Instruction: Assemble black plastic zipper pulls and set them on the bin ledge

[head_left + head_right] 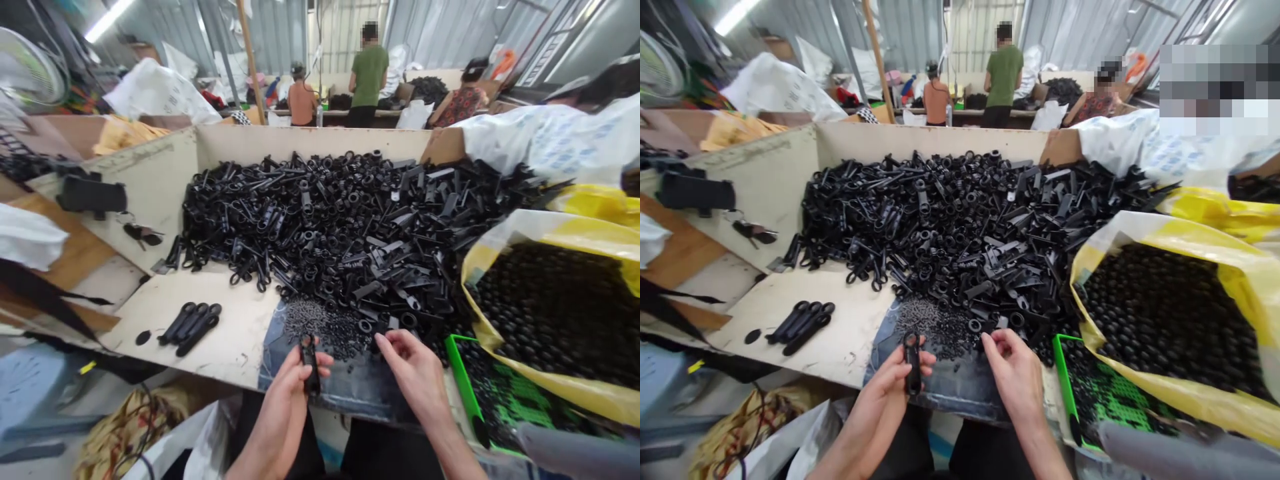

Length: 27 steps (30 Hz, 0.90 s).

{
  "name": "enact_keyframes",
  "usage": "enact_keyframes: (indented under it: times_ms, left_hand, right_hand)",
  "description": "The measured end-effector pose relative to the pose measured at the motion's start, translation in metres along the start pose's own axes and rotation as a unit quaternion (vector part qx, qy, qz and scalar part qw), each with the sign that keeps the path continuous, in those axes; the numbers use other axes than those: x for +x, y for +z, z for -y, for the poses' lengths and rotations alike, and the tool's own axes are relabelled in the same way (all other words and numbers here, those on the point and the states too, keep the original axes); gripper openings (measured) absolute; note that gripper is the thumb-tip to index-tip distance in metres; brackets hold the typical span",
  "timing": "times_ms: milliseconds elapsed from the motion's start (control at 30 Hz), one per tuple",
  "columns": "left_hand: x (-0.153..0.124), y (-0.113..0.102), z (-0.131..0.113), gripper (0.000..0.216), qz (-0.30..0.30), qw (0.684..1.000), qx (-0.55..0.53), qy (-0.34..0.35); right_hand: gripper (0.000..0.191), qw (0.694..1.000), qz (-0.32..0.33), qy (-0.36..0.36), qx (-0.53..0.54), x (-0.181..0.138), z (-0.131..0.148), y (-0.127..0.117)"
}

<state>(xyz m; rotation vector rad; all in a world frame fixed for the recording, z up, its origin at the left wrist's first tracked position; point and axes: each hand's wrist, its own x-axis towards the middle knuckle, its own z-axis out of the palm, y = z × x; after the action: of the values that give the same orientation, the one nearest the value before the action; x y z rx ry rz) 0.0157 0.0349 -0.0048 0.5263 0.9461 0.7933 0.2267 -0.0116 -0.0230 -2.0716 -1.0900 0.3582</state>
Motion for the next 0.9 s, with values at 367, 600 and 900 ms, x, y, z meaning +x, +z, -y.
enact_keyframes:
  times_ms: [367, 600, 900]
  left_hand:
    - [-0.005, 0.003, 0.000, 0.047, 0.004, 0.998, -0.069, -0.005]
    - [-0.008, 0.000, 0.003, 0.047, -0.016, 0.994, -0.109, -0.010]
    - [-0.009, 0.001, 0.017, 0.048, -0.001, 0.988, -0.152, -0.020]
  right_hand:
    - [0.007, 0.959, 0.183, -0.179, 0.124, -0.034, 0.062, 0.024]
    - [0.022, 0.950, 0.114, -0.283, 0.071, -0.044, 0.058, 0.035]
    - [0.046, 0.938, 0.030, -0.341, -0.058, -0.050, 0.061, 0.037]
